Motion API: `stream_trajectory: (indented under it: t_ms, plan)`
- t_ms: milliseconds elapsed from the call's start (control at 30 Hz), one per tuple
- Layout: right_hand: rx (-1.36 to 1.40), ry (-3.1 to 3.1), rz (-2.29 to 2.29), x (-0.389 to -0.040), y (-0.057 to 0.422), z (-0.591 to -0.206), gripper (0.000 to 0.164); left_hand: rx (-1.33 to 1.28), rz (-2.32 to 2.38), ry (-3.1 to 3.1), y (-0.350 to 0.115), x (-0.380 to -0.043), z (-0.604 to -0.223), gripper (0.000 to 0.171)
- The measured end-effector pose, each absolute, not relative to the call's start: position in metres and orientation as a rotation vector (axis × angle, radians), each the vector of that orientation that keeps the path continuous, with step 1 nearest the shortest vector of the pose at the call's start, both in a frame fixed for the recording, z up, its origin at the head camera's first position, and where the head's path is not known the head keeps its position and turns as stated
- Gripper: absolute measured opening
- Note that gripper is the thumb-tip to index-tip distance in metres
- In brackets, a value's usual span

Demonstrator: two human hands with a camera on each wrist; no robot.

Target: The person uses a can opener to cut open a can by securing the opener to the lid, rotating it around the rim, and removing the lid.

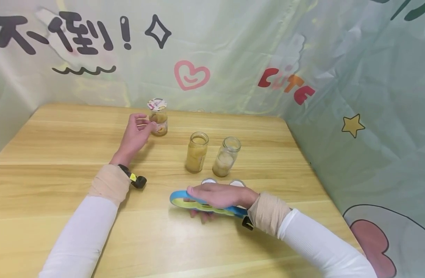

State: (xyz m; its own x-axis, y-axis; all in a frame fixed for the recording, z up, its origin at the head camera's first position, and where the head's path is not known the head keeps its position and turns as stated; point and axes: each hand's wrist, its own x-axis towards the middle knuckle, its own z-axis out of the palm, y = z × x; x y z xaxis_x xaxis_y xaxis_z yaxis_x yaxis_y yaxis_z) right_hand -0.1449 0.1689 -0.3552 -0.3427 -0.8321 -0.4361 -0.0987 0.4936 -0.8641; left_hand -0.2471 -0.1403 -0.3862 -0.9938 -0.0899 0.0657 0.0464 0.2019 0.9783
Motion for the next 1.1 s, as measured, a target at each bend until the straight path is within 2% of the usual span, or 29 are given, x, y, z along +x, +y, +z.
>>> stream_trajectory:
  t_ms: [233,667,1100]
  plan:
    - [-0.753,1.77,-1.034,-0.1428,0.1647,-0.3533,0.066,0.035,-1.907,-2.366,-0.1413,-0.2503,-0.3895,0.06]
    - [-0.702,1.756,-0.98,-0.1431,0.1648,-0.3567,0.04,0.035,-1.895,-2.379,-0.1422,-0.2548,-0.3905,0.059]
    - [-0.866,1.741,-0.99,-0.146,0.1682,-0.3625,0.04,0.024,-1.899,-2.36,-0.1432,-0.2555,-0.3911,0.06]
